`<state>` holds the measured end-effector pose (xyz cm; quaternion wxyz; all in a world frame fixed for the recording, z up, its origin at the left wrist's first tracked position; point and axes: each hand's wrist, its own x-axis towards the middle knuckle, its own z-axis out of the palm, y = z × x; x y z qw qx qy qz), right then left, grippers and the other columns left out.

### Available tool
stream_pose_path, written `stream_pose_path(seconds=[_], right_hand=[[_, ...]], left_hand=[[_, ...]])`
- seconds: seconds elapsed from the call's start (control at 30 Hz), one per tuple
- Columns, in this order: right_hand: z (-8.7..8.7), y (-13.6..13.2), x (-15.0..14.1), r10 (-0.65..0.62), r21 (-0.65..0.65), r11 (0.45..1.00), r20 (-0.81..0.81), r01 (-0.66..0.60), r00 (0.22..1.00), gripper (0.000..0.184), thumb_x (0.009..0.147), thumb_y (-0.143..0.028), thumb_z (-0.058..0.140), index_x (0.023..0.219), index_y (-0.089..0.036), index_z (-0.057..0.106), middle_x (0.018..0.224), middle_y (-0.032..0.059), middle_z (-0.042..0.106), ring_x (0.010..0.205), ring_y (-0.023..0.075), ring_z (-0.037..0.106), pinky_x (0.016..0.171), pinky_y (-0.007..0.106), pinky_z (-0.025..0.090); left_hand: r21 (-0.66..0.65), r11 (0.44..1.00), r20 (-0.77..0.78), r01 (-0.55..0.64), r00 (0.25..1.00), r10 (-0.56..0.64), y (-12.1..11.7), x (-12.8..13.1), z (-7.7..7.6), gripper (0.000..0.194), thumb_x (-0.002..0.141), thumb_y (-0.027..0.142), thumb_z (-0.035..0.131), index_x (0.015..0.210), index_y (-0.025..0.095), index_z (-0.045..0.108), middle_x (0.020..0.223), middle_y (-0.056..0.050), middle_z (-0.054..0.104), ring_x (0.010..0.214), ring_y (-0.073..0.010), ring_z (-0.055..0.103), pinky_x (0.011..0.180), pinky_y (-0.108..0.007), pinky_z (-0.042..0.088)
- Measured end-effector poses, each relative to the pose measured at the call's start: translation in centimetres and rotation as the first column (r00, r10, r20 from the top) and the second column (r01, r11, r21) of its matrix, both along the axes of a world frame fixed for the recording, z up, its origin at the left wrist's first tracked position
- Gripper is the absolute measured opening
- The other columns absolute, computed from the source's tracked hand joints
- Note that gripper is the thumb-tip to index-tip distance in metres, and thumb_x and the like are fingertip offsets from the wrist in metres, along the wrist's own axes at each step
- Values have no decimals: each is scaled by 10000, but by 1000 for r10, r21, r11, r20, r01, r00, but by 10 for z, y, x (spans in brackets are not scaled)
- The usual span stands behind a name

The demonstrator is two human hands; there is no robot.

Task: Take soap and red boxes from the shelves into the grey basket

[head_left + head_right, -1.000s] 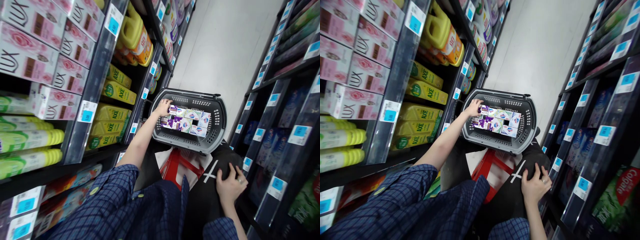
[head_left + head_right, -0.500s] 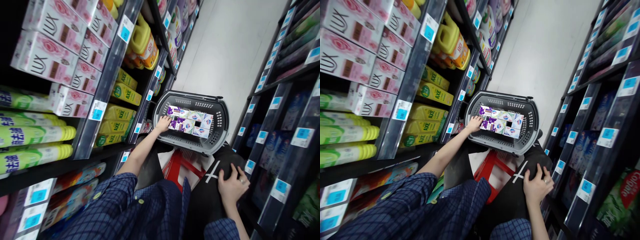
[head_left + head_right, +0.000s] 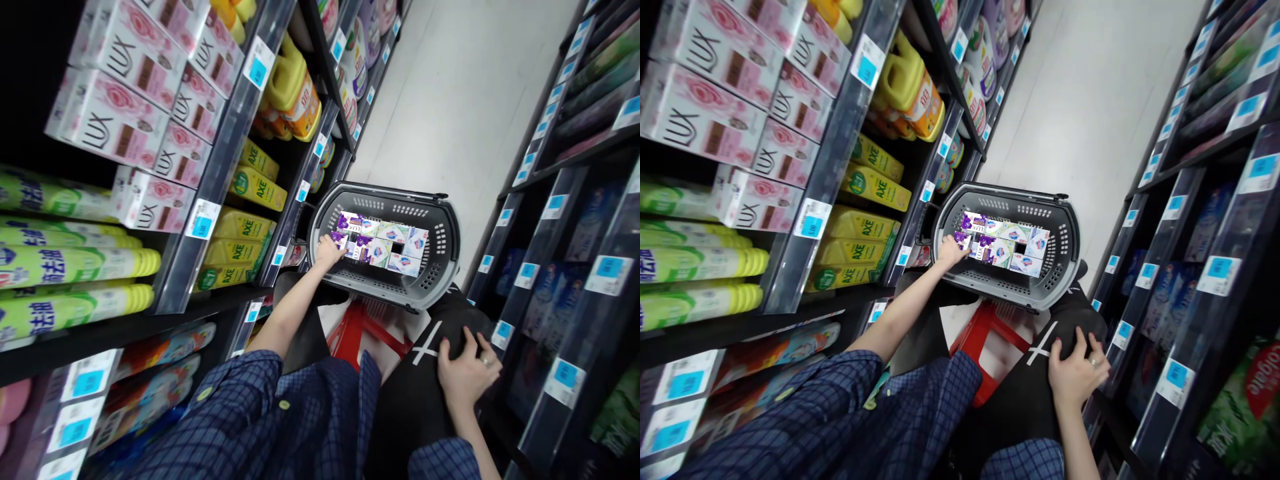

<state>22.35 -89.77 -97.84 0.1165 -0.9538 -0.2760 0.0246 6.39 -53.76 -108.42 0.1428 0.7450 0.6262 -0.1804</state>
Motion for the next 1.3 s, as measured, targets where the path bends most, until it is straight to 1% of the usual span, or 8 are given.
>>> stream_pose_path(seconds=[0.13,0.23,0.37,0.8,0.97,1.1,1.2,1.3], right_hand=[[-1,-1,0,1,1,1000,9,-1,1000,477,822,-414,540,1184,-111,607,1249,196,535,1124,357,447,885,500,357],[-1,-1,0,-1,-2,1000,1,1,1000,484,815,-414,550,1186,-110,607,1247,199,534,1117,361,448,885,510,358],[-1,0,0,-12,12,1000,-19,13,1000,478,805,-397,561,1196,-126,600,1253,204,525,1124,375,440,876,538,357],[0,0,-1,-23,19,1000,-21,23,1000,480,795,-398,571,1198,-139,601,1261,197,524,1122,381,449,864,541,373],[1,1,0,-16,5,1000,-2,16,1000,473,806,-407,562,1181,-123,614,1247,195,543,1117,372,464,873,529,380],[1,1,0,-13,6,1000,-12,13,1000,475,805,-401,571,1187,-123,609,1251,204,536,1122,380,457,869,547,380],[0,0,0,-14,5,1000,0,14,1000,476,800,-400,579,1192,-132,607,1257,197,536,1123,379,456,865,539,384],[-1,0,0,-9,-3,1000,11,9,1000,475,801,-397,581,1193,-131,605,1259,192,537,1120,374,456,867,523,384]], left_hand=[[21,997,10,-69,998,69,0,4,-13,813,735,658,627,1207,31,412,1200,-268,497,1054,-334,597,874,-361,459],[41,997,19,-72,997,72,1,5,-18,826,740,688,597,1198,24,424,1184,-274,501,1045,-332,597,866,-358,464],[65,996,33,-67,997,65,0,8,-21,829,715,690,622,1190,36,438,1178,-266,506,1033,-337,596,850,-360,473],[60,998,66,-24,998,20,-2,9,-20,813,738,689,596,1204,43,427,1194,-250,491,1069,-335,569,893,-373,453],[79,996,51,-46,998,42,7,8,-6,775,762,645,582,1230,49,419,1260,-275,458,1203,-396,453,946,-459,404],[123,992,135,18,990,-35,29,27,9,711,804,587,548,1292,94,394,1318,-254,447,1256,-402,394,1000,-519,335],[95,991,184,91,977,-107,43,55,10,857,739,639,603,1375,127,343,1363,-252,421,1269,-437,371,997,-544,331],[17,994,140,107,984,-108,52,79,5,949,669,658,670,1424,200,323,1408,-252,375,1280,-484,343,966,-590,340]])
